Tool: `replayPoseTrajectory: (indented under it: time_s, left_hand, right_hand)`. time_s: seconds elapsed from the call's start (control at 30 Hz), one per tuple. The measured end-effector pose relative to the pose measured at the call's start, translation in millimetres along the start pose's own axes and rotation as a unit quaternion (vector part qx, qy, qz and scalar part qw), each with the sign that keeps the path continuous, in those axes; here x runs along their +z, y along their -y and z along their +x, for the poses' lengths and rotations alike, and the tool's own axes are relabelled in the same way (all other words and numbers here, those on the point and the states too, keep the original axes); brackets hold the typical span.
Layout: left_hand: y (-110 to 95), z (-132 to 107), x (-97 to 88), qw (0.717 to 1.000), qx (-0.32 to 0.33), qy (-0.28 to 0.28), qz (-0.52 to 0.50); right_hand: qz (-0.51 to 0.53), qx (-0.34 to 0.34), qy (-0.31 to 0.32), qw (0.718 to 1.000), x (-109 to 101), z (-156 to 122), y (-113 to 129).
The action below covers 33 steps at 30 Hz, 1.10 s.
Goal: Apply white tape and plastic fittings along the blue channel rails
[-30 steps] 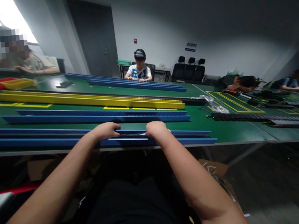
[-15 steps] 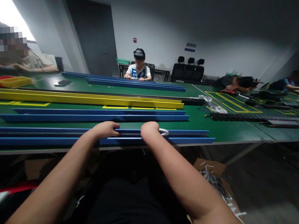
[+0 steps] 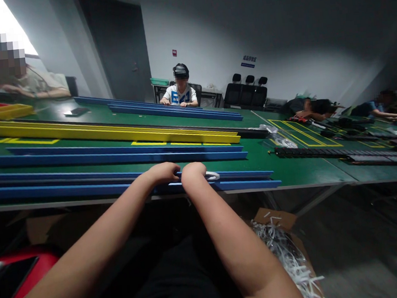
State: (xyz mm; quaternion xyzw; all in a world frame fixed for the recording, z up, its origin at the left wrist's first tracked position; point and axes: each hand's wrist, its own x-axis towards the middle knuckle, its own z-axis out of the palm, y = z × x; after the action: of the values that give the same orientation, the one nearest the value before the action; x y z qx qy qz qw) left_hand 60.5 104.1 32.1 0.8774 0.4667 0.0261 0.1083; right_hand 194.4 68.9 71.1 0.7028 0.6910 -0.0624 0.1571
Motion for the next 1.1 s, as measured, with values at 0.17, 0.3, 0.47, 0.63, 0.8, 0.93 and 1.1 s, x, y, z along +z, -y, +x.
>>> replayPoseTrajectory:
  time_s: [0.17, 0.3, 0.47, 0.63, 0.8, 0.93, 1.1]
  left_hand:
    - [-14.5, 8.4, 3.0, 0.999, 0.026, 0.001, -0.027]
    - [-11.0, 3.9, 0.4, 0.999, 0.037, -0.019, -0.018]
    - [-15.0, 2.6, -3.7, 0.999, 0.043, -0.020, -0.002]
    - [-2.9, -2.9, -6.8, 0.998, 0.043, -0.039, -0.005]
    - [39.0, -21.0, -11.9, 0.999, -0.005, -0.020, -0.028]
    - [55.6, -29.2, -13.6, 0.998, 0.000, -0.013, -0.066]
    - [51.6, -27.8, -12.5, 0.998, -0.044, -0.015, -0.035]
  right_hand:
    - [0.004, -0.008, -0.005, 1.000, -2.1, -5.7, -1.5]
    - [0.006, -0.014, -0.006, 1.000, -3.3, -8.3, -2.3]
    - [0.004, -0.023, -0.010, 1.000, -6.3, -11.3, -5.5]
    - [0.000, -0.039, -0.016, 0.999, -12.5, -15.6, 2.7]
    - [0.007, -0.083, -0.030, 0.996, -18.7, -16.6, 35.9]
    - [0.011, -0.112, -0.037, 0.993, -20.8, -16.1, 53.5]
    - [0.011, -0.137, -0.050, 0.989, -21.7, -17.9, 28.5]
